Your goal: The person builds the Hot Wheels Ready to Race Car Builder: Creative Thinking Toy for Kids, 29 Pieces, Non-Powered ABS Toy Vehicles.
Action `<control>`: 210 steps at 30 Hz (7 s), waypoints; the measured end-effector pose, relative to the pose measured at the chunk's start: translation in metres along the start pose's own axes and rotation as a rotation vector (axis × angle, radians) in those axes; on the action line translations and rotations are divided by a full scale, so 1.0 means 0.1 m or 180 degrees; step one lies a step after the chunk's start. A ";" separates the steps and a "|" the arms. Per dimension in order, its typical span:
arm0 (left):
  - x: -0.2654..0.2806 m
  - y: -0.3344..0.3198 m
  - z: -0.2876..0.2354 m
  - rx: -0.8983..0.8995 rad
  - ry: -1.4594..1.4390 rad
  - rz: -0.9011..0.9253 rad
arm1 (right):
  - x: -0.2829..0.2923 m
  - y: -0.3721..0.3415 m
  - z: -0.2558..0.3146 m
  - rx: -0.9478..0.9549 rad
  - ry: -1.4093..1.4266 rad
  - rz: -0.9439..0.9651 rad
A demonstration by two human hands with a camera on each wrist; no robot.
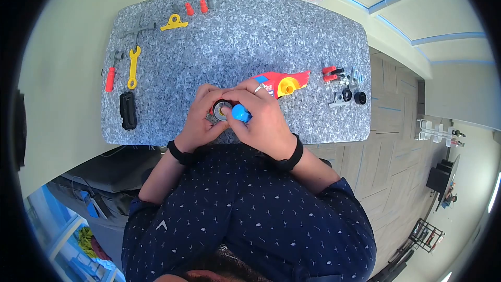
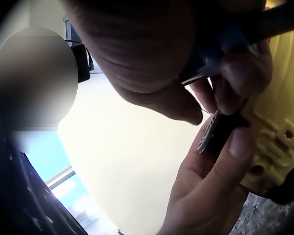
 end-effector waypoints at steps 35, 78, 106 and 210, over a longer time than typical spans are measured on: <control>0.29 0.15 0.19 0.0400 -0.0760 0.0121 | 1.94 -0.90 -2.06 -0.1435 -0.2349 -0.1327; 0.29 0.06 -0.03 0.0330 -0.1295 -0.0005 | 0.10 0.40 0.23 0.1045 0.3114 -0.0502; 0.33 -0.04 -0.11 -0.0340 -0.0628 -0.0211 | 0.06 0.53 0.51 0.1592 0.0858 0.0209; 0.70 0.33 -0.51 0.0023 0.2340 0.0450 | 2.54 -1.31 -1.75 -0.1420 -0.0722 -0.1969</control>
Point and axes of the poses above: each hand's wrist, its own y-axis towards the middle knuckle, its own x-axis out of the back of the hand, z = x × y, the point moved 5 cm from there along y, towards the middle knuckle, and after that the axes turned 2 degrees about x, right-handed, at the moved point
